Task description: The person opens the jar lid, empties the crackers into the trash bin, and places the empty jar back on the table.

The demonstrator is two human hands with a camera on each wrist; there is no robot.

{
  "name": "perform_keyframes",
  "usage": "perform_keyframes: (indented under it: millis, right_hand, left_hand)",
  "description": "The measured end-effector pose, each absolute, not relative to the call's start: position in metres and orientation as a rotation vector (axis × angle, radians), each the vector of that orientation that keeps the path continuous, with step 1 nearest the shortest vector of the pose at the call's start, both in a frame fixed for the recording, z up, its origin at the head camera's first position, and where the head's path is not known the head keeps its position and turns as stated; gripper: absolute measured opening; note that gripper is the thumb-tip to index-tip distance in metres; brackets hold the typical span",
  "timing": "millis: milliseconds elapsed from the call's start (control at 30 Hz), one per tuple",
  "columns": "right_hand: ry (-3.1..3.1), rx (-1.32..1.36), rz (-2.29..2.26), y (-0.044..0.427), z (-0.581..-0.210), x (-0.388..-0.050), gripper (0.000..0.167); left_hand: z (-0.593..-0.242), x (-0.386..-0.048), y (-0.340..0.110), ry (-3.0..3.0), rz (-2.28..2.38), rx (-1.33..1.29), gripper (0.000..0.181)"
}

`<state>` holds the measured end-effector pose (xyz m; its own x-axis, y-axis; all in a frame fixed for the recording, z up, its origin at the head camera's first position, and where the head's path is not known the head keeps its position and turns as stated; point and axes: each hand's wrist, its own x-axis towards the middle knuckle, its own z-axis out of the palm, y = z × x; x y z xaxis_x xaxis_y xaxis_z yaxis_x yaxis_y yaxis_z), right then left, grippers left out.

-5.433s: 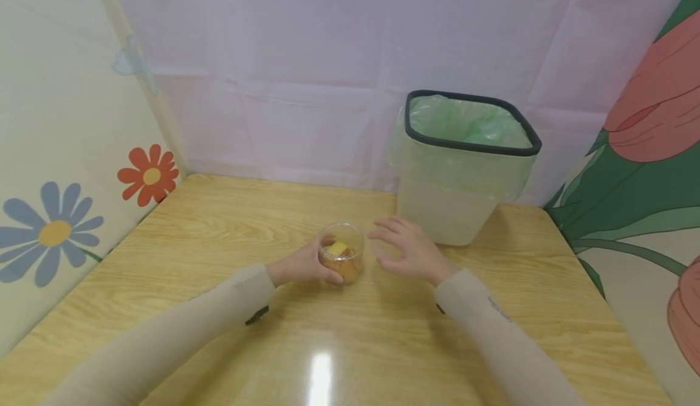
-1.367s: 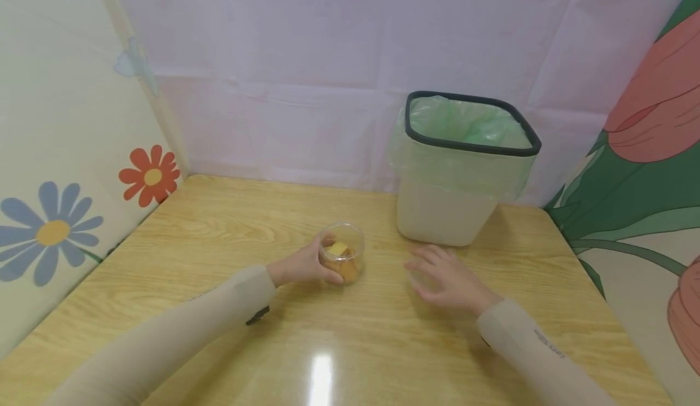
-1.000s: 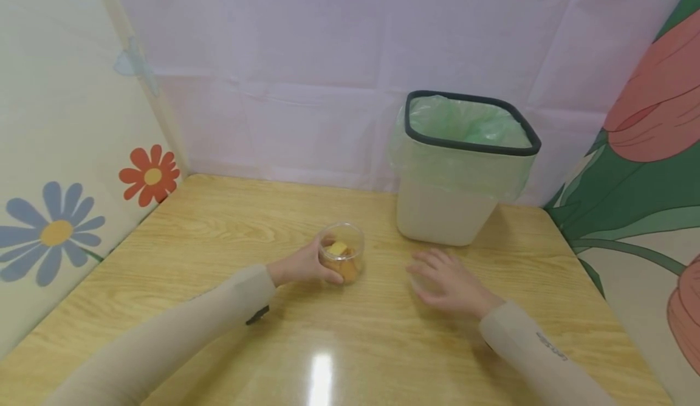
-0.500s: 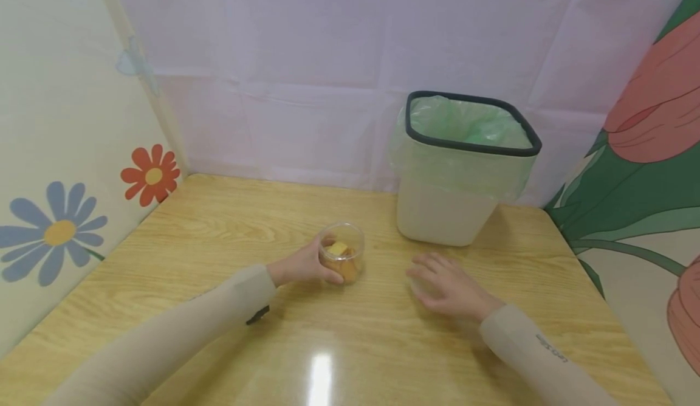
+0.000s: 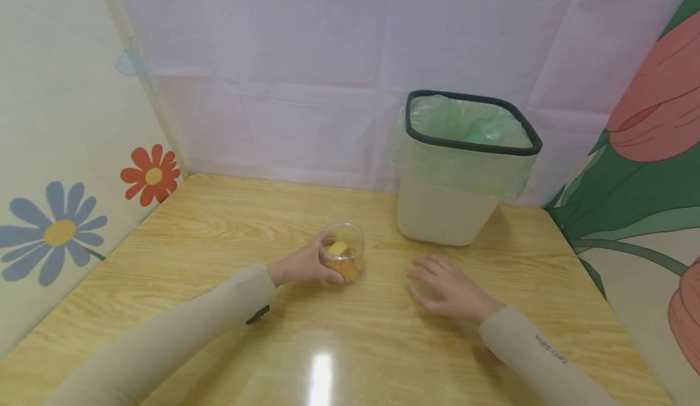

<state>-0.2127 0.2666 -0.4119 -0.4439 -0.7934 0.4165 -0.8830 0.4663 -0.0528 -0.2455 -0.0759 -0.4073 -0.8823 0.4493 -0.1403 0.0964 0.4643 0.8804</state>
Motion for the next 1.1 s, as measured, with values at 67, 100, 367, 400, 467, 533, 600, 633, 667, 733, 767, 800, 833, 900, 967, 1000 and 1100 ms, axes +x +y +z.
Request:
perform_keyframes:
  millis: [67,100,367,400,467,533,600,633,667,733,767,800,833,900,967,1000,1100]
  right_hand:
    - [-2.385,1.417,0.372,0.2674,-0.4131,-0.2129,0.041]
    - [-2.386,1.417,0.372,0.2679,-0.4138,-0.2131,0.041]
    - [-2.402,1.426,0.379,0.2722,-0.4168,-0.2147,0.042]
    - [-2.4,1.426,0.375,0.2728,-0.4171,-0.2149,0.042]
    - [-2.397,1.425,0.368,0.2735,-0.4175,-0.215,0.041]
    - [-2.4,1.422,0.364,0.2742,-0.4177,-0.2148,0.042]
    - [-2.409,1.418,0.366,0.2749,-0.4178,-0.2146,0.043]
    - [-2.413,1.416,0.371,0.2752,-0.4177,-0.2145,0.044]
    - [-2.418,1.413,0.374,0.2755,-0.4176,-0.2145,0.044]
    - [-2.427,1.412,0.383,0.2761,-0.4175,-0.2147,0.044]
    - [-2.43,1.411,0.382,0.2764,-0.4175,-0.2148,0.044]
    - [-2.433,1.411,0.383,0.2765,-0.4175,-0.2149,0.044]
    - [-2.435,1.413,0.382,0.2766,-0.4175,-0.2148,0.043]
    - [-2.441,1.417,0.379,0.2767,-0.4175,-0.2148,0.043]
    - [-2.454,1.417,0.378,0.2768,-0.4177,-0.2144,0.043]
    - [-2.464,1.415,0.377,0.2767,-0.4176,-0.214,0.043]
    - [-2.523,1.4,0.382,0.2768,-0.4175,-0.2128,0.044]
  left_hand:
    - [-0.4077,-0.2459,-0.0759,2.37,1.384,0.464,0.1]
    - [-0.4078,-0.246,-0.0759,2.373,1.38,0.465,0.1]
    - [-0.4085,-0.2468,-0.0761,2.366,1.387,0.467,0.098]
    - [-0.4088,-0.247,-0.0761,2.364,1.388,0.466,0.098]
    - [-0.4091,-0.2472,-0.076,2.363,1.39,0.465,0.098]
    - [-0.409,-0.2472,-0.0759,2.365,1.387,0.466,0.097]
    - [-0.4083,-0.2469,-0.0758,2.367,1.389,0.467,0.097]
    - [-0.4079,-0.2467,-0.0757,2.369,1.389,0.467,0.097]
    - [-0.4073,-0.2465,-0.0756,2.368,1.389,0.467,0.098]
    - [-0.4069,-0.2462,-0.0755,2.37,1.387,0.463,0.098]
    - [-0.4068,-0.2461,-0.0755,2.37,1.387,0.462,0.098]
    - [-0.407,-0.2462,-0.0755,2.37,1.383,0.46,0.098]
    - [-0.407,-0.2461,-0.0755,2.37,1.378,0.456,0.099]
    - [-0.4075,-0.2461,-0.0755,2.371,1.376,0.455,0.099]
    - [-0.4075,-0.246,-0.0756,2.373,1.376,0.457,0.098]
    - [-0.4076,-0.246,-0.0756,2.374,1.375,0.456,0.098]
    - [-0.407,-0.2456,-0.0756,2.374,1.377,0.456,0.098]
